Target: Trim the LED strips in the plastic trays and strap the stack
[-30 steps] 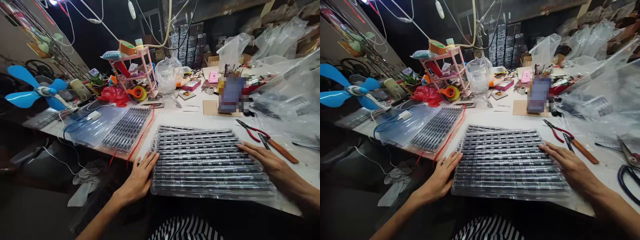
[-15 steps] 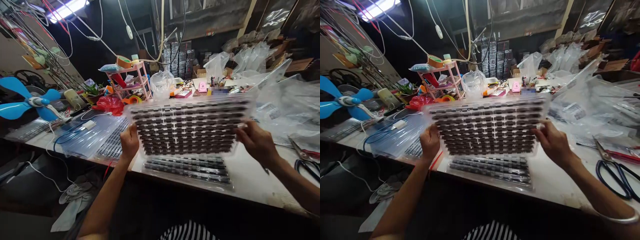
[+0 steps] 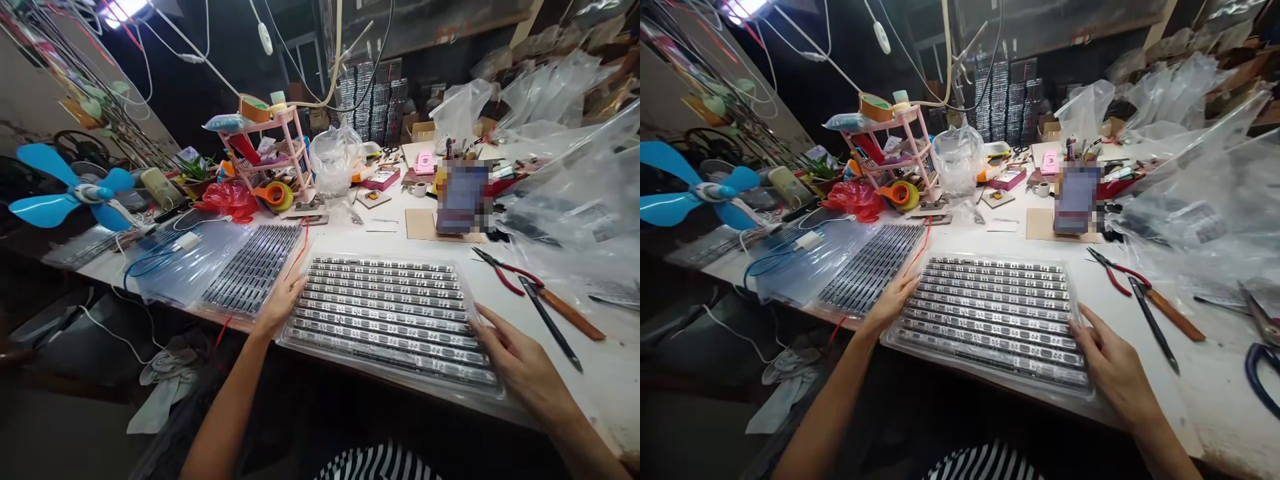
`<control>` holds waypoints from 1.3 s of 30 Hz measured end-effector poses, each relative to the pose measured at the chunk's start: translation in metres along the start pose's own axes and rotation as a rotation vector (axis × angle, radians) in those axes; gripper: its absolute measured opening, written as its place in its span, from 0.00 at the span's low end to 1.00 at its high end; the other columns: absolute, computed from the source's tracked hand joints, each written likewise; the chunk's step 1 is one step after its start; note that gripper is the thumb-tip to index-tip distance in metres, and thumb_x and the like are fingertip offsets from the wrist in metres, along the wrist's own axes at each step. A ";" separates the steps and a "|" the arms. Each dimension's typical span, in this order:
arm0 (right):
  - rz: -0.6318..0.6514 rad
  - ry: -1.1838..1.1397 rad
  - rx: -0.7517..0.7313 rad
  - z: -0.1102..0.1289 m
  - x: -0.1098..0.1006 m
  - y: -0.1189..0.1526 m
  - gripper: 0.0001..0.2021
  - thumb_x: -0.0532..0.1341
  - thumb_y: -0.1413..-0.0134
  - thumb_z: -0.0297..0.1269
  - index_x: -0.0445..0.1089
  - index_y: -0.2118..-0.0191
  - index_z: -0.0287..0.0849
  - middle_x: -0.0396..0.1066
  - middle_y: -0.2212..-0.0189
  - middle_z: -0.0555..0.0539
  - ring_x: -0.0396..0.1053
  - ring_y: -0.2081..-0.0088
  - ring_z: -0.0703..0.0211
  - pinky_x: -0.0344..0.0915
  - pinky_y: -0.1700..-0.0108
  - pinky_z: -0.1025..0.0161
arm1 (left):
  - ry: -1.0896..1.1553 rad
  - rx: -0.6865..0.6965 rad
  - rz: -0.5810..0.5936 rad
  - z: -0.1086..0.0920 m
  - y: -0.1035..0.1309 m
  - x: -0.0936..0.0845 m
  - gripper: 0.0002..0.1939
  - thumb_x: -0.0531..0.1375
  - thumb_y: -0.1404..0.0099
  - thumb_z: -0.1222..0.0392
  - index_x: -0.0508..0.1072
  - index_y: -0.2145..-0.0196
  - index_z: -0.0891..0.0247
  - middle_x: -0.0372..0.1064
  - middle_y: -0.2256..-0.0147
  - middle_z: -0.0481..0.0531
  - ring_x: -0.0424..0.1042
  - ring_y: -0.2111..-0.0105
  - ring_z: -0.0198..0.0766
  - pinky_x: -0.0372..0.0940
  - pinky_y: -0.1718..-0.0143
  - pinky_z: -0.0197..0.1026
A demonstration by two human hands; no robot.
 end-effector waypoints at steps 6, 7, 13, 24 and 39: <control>-0.035 0.200 -0.034 0.002 -0.004 0.000 0.31 0.49 0.45 0.56 0.67 0.44 0.40 0.75 0.59 0.39 0.73 0.58 0.40 0.70 0.63 0.50 | 0.125 -0.104 0.000 0.022 0.013 -0.002 0.39 0.57 0.44 0.35 0.70 0.48 0.73 0.75 0.58 0.62 0.74 0.59 0.46 0.68 0.57 0.45; -0.055 0.282 -0.075 0.007 -0.005 -0.003 0.30 0.47 0.43 0.54 0.67 0.44 0.39 0.74 0.58 0.37 0.72 0.58 0.39 0.70 0.63 0.48 | 0.111 -0.107 -0.006 0.024 0.012 -0.002 0.40 0.57 0.44 0.35 0.69 0.47 0.74 0.74 0.58 0.62 0.74 0.59 0.46 0.68 0.57 0.45; -0.210 0.652 -0.741 0.072 0.017 0.018 0.23 0.44 0.36 0.43 0.61 0.40 0.42 0.61 0.42 0.36 0.61 0.43 0.40 0.58 0.48 0.41 | -0.150 -0.006 -0.082 -0.003 0.014 -0.008 0.29 0.56 0.38 0.55 0.62 0.40 0.68 0.60 0.42 0.63 0.59 0.42 0.52 0.53 0.41 0.54; 0.155 0.768 -1.026 0.107 0.082 0.041 0.31 0.52 0.42 0.51 0.59 0.40 0.32 0.52 0.38 0.30 0.49 0.37 0.32 0.52 0.44 0.38 | -0.893 0.603 0.265 -0.085 -0.028 0.090 0.20 0.45 0.35 0.72 0.69 0.50 0.65 0.66 0.51 0.60 0.64 0.51 0.44 0.57 0.49 0.48; 0.149 0.792 -0.967 0.108 0.075 0.041 0.31 0.51 0.41 0.54 0.54 0.36 0.43 0.50 0.36 0.37 0.48 0.36 0.40 0.49 0.41 0.42 | -0.849 0.638 0.551 -0.102 -0.063 0.127 0.10 0.55 0.42 0.72 0.72 0.63 0.66 0.69 0.61 0.57 0.66 0.59 0.44 0.58 0.56 0.43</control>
Point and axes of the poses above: each hand's wrist, its own y-axis away from the middle knuckle, its own x-axis out of the palm, z = x × y, the point moved 8 cm from there along -y, towards the middle knuckle
